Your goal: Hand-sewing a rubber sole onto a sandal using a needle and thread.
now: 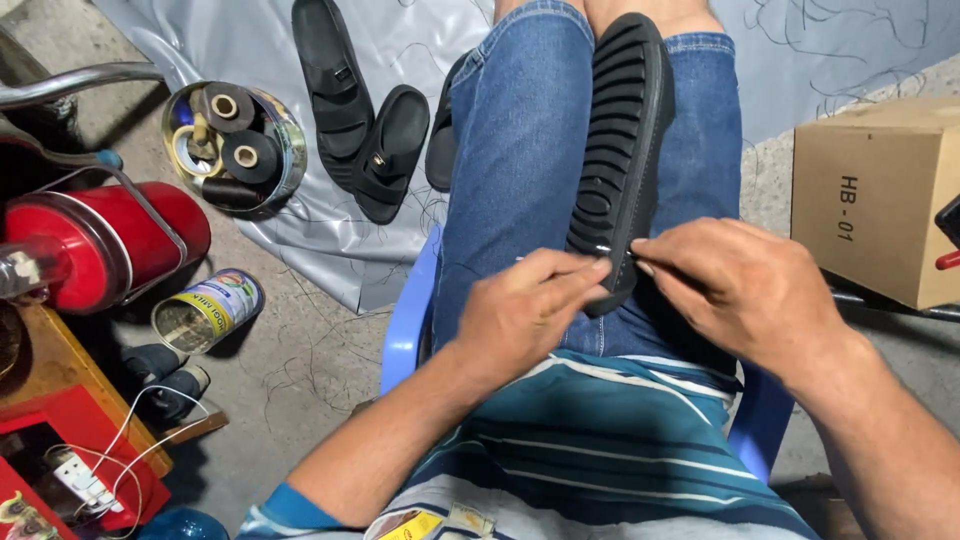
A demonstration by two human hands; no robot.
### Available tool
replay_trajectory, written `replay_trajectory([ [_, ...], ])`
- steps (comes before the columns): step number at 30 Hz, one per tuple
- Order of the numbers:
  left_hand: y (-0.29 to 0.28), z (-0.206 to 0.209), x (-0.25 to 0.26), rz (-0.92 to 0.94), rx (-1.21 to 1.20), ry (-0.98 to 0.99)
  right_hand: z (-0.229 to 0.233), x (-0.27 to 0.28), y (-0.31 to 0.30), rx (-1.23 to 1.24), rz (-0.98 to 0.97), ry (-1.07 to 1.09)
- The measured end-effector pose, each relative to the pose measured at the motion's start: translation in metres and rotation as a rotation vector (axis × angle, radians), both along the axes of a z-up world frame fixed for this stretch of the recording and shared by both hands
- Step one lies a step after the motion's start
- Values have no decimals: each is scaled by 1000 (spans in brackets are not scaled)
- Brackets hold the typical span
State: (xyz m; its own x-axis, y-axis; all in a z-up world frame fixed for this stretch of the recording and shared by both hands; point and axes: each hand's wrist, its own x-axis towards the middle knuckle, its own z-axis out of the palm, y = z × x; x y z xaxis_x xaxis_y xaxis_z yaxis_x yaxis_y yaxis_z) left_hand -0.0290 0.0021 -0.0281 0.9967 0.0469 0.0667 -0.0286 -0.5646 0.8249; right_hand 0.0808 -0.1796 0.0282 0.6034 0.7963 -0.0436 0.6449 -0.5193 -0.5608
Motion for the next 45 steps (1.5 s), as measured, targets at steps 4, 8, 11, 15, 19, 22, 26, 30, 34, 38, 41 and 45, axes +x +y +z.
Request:
replay_trajectory([
  [4, 43, 30, 13, -150, 14, 273, 7, -4, -7, -124, 10, -126],
  [8, 51, 45, 31, -233, -704, 403, 1, -4, -10, -174, -7, -116],
  [11, 8, 33, 32, -153, -1154, 514, -3, -4, -15, -164, -17, -11],
  [15, 8, 32, 41, -252, -255, 287, -5, -4, -14, -113, -8, -39],
  [19, 11, 52, 63, -186, -11, 595, -4, -6, -11, -103, -30, -38],
  [22, 7, 60, 66, -320, -32, 629, -4, -8, -12, -139, -18, -68],
  [26, 8, 53, 63, -411, 122, 558, -2, -7, -13, -306, 5, -33],
  [30, 10, 48, 60, -486, 207, 588, 17, 10, -26, -445, 71, 147],
  [34, 12, 47, 50, -369, 93, 556, 21, 18, -54, -877, -99, 115],
  [38, 3, 46, 52, -253, 89, 310, 22, 17, -56, -667, -127, 146],
  [41, -9, 38, 50, -248, 79, 241, 24, 17, -50, -535, -126, 198],
  [45, -12, 28, 50, -151, -50, 174, 21, 19, -41, -514, -157, 307],
])
